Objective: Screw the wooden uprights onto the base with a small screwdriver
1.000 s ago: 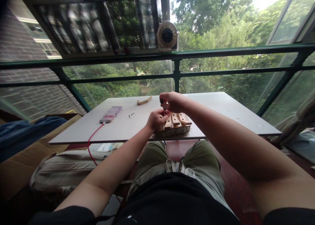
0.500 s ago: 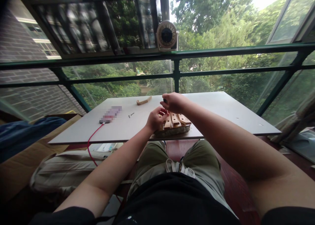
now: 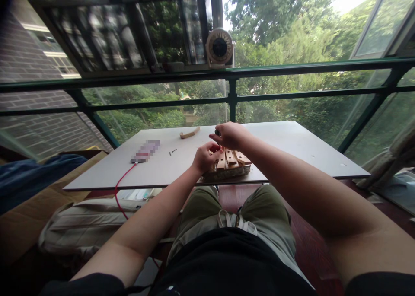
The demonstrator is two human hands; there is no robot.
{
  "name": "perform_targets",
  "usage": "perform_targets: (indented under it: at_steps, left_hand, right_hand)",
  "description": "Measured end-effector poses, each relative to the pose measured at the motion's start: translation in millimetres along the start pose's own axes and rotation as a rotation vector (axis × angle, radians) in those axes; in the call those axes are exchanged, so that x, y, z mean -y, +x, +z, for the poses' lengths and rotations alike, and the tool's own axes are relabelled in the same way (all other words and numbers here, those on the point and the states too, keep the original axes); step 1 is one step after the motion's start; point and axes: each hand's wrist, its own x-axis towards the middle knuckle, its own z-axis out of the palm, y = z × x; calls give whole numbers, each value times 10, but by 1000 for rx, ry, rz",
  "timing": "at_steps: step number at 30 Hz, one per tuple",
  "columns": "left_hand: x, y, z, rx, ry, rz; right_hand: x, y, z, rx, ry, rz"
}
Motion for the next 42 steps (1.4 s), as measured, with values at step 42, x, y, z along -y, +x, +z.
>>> perform_targets:
  at_steps: [42]
  left_hand:
    - [80, 3, 29, -23, 99, 85]
  right_hand:
    - [46, 14, 8, 24, 314, -210]
